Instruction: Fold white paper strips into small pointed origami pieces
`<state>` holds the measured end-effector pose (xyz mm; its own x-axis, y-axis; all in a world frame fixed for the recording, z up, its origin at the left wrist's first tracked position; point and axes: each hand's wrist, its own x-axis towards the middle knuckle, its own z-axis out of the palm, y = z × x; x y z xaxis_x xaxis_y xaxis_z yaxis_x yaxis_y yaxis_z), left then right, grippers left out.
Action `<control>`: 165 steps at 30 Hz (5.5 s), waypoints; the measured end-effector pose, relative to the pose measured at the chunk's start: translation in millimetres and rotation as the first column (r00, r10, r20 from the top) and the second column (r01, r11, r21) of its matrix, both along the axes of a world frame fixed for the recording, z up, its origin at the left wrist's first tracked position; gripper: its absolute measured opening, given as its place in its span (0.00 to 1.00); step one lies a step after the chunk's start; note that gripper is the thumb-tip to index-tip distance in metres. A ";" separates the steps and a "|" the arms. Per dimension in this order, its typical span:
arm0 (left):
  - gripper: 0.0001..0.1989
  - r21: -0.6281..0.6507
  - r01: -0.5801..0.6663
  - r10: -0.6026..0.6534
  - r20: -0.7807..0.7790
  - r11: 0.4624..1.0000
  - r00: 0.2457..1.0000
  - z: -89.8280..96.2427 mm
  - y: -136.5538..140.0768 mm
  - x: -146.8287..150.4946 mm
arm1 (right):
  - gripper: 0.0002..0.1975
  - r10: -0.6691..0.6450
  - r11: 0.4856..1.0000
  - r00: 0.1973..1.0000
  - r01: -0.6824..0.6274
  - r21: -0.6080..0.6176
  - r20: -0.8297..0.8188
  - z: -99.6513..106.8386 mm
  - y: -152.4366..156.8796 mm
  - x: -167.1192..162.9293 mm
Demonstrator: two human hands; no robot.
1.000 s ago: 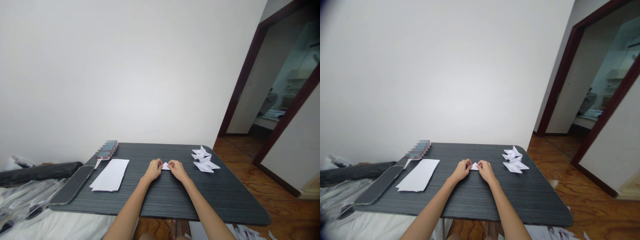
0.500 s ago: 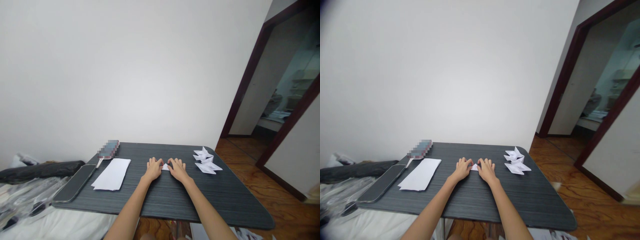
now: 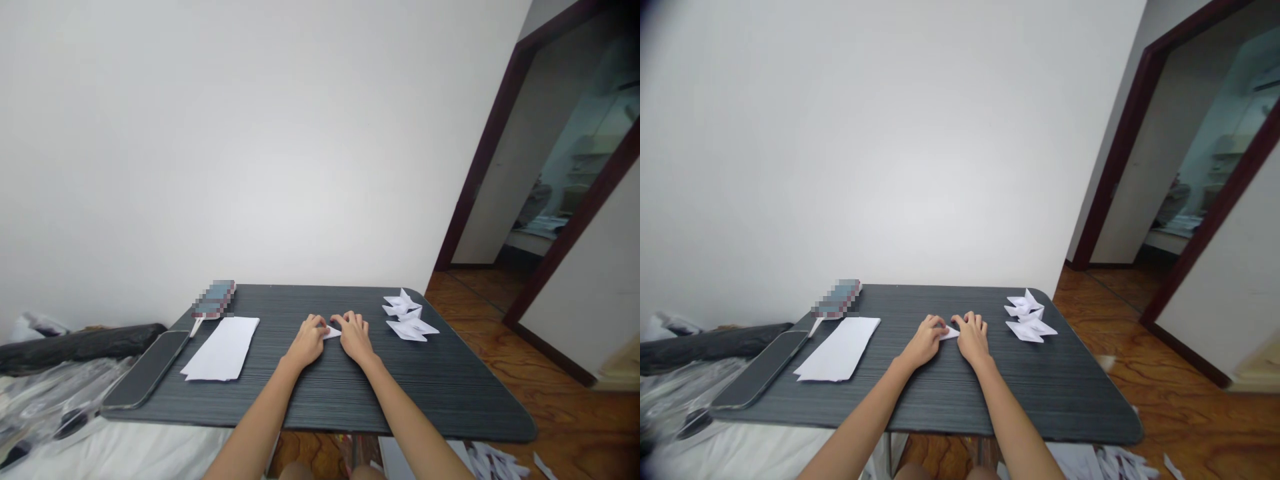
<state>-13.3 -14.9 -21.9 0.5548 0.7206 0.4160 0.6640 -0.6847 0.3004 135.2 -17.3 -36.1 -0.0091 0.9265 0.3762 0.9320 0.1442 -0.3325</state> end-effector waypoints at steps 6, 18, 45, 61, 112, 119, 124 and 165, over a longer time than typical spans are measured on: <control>0.11 -0.001 -0.026 0.026 0.073 1.000 0.997 -2.5 3.4 7.4 | 0.11 -0.035 0.994 0.945 0.066 0.084 -0.325 -1.6 7.7 9.6; 0.15 -0.137 -0.136 0.168 0.251 0.981 0.953 -4.3 15.5 4.2 | 0.09 0.136 0.988 0.818 -0.150 0.020 -0.558 -4.9 9.4 -2.5; 0.11 -0.085 -0.147 0.165 0.279 0.985 0.946 -6.2 12.4 12.7 | 0.12 0.104 0.994 0.956 -0.090 0.061 -0.276 10.3 -8.6 -22.9; 0.11 -0.389 0.196 0.155 0.707 0.900 0.690 -0.8 22.9 3.3 | 0.11 0.304 0.940 0.471 -0.289 0.180 -0.828 5.6 6.8 -12.6; 0.27 -0.384 0.102 0.057 0.381 0.917 0.923 3.9 6.8 6.7 | 0.15 0.246 0.947 0.490 -0.303 0.101 -0.836 8.4 4.8 -6.4; 0.14 0.008 -0.079 0.074 0.271 0.997 0.960 8.7 -1.3 4.3 | 0.11 0.404 0.910 0.581 -0.332 0.247 -0.707 10.5 0.5 -8.8; 0.13 0.034 -0.118 0.108 0.218 0.992 0.970 6.8 -1.2 5.1 | 0.11 0.398 0.916 0.630 -0.309 0.254 -0.667 13.1 -2.6 -11.2; 0.08 -0.009 -0.085 0.083 0.357 0.996 0.930 10.7 4.6 6.4 | 0.13 0.283 0.956 0.541 -0.231 0.183 -0.792 12.9 3.5 -5.8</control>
<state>-6.9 -10.3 -11.2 0.3062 0.7547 0.5802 0.5692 -0.6337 0.5238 129.4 -13.8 -23.2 0.0852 0.9144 0.3957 0.2018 0.3731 -0.9056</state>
